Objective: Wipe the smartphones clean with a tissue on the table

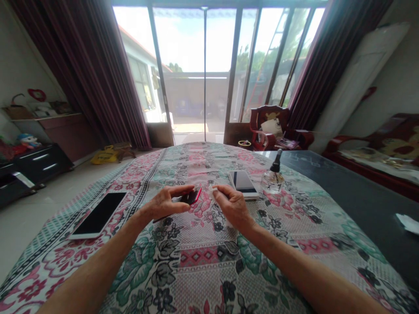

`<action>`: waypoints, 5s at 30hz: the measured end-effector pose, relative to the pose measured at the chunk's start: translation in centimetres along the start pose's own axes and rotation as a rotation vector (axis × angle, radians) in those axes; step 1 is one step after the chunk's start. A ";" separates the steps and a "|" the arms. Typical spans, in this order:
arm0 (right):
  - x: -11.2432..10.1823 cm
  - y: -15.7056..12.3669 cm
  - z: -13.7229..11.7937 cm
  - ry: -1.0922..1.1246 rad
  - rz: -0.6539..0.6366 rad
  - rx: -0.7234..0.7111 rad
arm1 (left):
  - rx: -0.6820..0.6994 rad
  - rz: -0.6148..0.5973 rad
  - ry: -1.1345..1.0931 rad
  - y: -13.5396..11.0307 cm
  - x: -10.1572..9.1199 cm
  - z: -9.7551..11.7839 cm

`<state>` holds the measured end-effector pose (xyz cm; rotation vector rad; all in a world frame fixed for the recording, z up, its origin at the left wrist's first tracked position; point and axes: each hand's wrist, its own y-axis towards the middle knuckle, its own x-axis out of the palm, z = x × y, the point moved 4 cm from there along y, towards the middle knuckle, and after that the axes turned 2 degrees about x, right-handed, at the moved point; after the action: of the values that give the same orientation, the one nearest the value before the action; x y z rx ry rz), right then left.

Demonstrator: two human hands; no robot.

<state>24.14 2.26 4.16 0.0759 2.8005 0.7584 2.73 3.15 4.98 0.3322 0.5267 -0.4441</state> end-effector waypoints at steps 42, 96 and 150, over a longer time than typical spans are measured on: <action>2.1 -0.6 -0.4 0.060 -0.016 -0.082 | 0.055 0.021 0.169 0.1 0.6 0.2; 2.2 -0.9 -1.7 0.098 -0.082 -0.104 | -0.024 0.002 -0.089 0.0 0.2 0.1; 2.6 -0.4 1.5 -0.540 -0.390 -0.123 | -0.255 0.033 0.622 -1.1 -4.0 -3.7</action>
<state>22.02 2.98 2.17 -0.2438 2.1614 0.6848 -2.45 5.00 3.93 0.2283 1.1716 -0.2299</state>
